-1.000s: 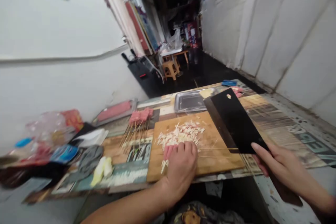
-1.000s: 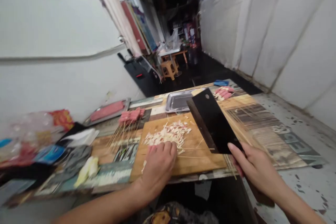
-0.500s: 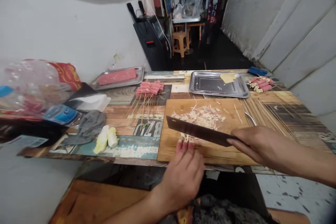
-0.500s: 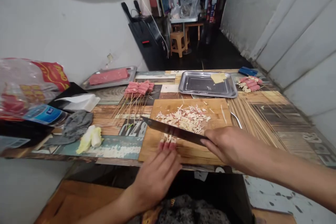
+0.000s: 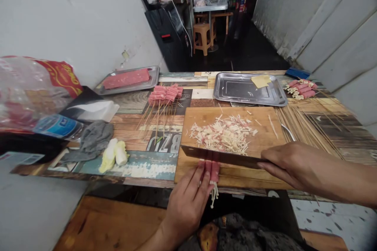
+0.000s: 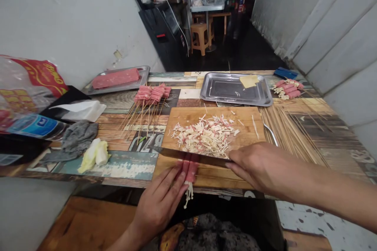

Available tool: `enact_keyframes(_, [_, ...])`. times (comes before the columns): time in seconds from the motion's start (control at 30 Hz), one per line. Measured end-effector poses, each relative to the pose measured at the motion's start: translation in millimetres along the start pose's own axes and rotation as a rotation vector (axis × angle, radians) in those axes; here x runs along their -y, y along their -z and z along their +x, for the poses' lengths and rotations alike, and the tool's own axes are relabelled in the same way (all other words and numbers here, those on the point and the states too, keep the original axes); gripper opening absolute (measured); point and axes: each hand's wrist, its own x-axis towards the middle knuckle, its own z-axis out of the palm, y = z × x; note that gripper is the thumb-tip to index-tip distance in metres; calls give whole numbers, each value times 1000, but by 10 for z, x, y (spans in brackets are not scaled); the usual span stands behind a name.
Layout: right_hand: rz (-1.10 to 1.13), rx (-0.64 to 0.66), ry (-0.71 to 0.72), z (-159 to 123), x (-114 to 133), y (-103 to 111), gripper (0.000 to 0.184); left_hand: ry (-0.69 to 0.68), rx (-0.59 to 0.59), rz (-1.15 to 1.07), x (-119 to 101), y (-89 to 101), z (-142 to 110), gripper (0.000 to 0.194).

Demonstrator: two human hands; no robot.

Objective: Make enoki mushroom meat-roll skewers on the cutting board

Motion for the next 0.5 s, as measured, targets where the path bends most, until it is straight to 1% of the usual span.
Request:
enact_keyframes(0.27, [17, 55, 68, 85, -85, 64, 36, 40, 2, -33, 4, -21, -31, 28])
enact_keyframes(0.4, [-41, 74, 76, 117, -111, 86, 36, 49, -2, -31, 9, -33, -43, 27])
enact_keyframes(0.5, [-90, 115, 83, 233, -58, 69, 35, 56, 7, -24, 18, -32, -44, 26])
